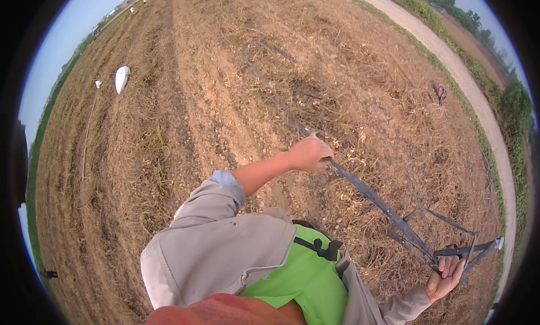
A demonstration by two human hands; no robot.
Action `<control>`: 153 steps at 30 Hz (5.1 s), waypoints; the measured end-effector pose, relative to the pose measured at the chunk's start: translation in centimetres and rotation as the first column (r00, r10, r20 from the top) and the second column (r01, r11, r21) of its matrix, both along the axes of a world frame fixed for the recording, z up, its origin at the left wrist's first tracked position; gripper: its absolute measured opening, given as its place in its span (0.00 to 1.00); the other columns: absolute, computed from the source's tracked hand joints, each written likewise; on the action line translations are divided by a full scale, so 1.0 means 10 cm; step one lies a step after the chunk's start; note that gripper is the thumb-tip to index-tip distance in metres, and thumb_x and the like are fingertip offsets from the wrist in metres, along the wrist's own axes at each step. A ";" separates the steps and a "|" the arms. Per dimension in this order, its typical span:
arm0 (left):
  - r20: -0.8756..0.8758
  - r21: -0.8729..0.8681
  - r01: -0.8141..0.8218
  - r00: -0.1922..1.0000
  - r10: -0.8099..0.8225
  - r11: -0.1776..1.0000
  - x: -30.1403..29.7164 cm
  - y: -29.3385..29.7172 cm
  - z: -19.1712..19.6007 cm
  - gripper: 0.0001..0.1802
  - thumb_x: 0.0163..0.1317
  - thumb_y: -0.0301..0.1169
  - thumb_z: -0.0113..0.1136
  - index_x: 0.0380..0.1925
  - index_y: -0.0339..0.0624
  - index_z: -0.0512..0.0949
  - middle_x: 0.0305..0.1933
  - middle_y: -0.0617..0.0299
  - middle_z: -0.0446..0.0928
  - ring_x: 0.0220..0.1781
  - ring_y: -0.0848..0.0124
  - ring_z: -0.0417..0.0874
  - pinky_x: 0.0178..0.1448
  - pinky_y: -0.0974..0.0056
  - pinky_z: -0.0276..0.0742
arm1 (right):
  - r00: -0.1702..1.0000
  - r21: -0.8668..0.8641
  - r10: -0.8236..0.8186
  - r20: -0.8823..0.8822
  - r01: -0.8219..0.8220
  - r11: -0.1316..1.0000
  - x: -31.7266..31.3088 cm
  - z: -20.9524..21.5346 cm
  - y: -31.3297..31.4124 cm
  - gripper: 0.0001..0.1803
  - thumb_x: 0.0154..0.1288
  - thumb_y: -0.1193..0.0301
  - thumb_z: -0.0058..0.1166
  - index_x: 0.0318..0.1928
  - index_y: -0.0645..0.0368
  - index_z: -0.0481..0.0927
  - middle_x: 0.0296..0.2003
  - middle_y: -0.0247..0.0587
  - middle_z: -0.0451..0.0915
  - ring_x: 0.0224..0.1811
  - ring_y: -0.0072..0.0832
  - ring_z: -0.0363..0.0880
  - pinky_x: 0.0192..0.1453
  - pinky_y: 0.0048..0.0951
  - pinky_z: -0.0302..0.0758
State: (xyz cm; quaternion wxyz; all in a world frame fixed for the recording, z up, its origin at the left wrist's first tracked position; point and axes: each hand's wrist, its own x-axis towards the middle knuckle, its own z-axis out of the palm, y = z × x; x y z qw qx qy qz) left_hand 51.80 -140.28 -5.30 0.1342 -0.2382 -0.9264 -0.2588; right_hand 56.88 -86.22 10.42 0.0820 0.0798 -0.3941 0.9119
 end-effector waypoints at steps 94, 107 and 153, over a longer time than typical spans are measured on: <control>-0.161 0.240 -0.214 0.953 0.257 0.947 0.13 0.59 -0.07 0.25 0.48 0.28 0.66 0.48 0.40 0.72 0.42 0.52 0.80 0.49 0.54 0.80 0.57 0.50 0.74 | 0.843 -0.308 0.529 0.099 -0.479 0.822 -0.88 -0.96 -2.29 0.20 0.82 0.58 0.36 0.30 0.52 0.64 0.19 0.29 0.60 0.27 0.26 0.61 0.46 0.34 0.65; 0.195 -0.352 -0.183 0.945 0.263 0.918 -0.19 -0.30 -0.40 0.23 0.67 0.54 0.51 0.36 0.45 0.81 0.37 0.53 0.82 0.45 0.53 0.82 0.53 0.50 0.74 | 0.578 0.321 -0.810 0.101 0.751 0.577 -0.75 -0.15 1.27 0.18 0.77 0.58 0.48 0.31 0.54 0.68 0.22 0.31 0.64 0.23 0.24 0.63 0.39 0.36 0.70; -0.030 0.404 -0.434 0.874 0.485 0.806 0.60 0.55 -0.01 0.17 0.50 0.26 0.64 0.42 0.39 0.75 0.42 0.48 0.78 0.42 0.48 0.80 0.48 0.52 0.78 | 0.673 -0.043 0.577 0.463 -0.633 0.773 -0.83 -1.55 -3.88 0.18 0.76 0.58 0.51 0.33 0.58 0.76 0.44 0.46 0.83 0.49 0.34 0.81 0.58 0.41 0.77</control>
